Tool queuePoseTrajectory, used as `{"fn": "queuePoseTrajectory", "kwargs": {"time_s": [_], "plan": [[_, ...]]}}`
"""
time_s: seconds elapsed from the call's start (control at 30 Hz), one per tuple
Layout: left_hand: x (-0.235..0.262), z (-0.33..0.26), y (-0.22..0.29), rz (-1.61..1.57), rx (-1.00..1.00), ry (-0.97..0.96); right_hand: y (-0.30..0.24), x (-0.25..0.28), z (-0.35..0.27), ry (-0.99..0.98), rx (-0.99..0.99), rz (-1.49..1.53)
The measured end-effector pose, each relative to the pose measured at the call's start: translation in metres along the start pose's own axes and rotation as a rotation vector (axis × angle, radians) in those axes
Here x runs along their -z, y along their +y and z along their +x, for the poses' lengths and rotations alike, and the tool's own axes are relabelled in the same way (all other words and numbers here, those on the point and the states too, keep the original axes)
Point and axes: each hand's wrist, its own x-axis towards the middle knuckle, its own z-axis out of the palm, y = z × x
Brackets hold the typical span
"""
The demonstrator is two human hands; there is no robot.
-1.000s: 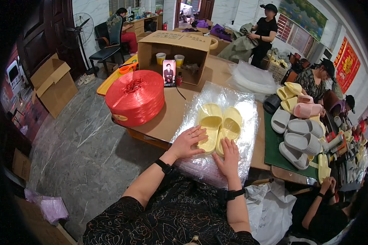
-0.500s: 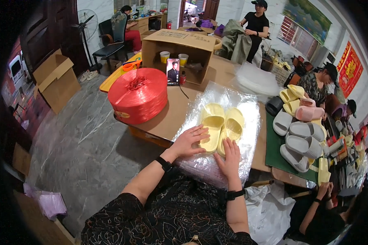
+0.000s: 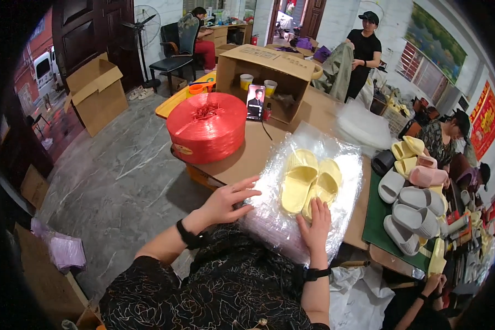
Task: Packing molded sandals and shoes with bubble wrap protective sheets at a manufacturing or warehouse station.
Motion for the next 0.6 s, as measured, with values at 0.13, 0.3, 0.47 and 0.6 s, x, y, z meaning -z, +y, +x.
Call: {"fn": "queuePoseTrajectory", "kwargs": {"time_s": [0.13,0.3,0.47,0.6], "plan": [[0.049,-0.033,0.027,0.225,0.024,0.056,-0.002,0.000,-0.002,-0.003,-0.015,0.004],[0.095,-0.067,0.037,0.468,0.169,0.372,-0.003,0.001,-0.003,-0.002,-0.019,0.008],[0.118,-0.066,0.051,0.704,0.219,0.769,0.002,-0.001,-0.004,0.012,0.004,0.004],[0.136,-0.075,0.065,0.922,0.124,0.978,0.000,-0.001,-0.002,-0.005,-0.001,-0.002]]}}
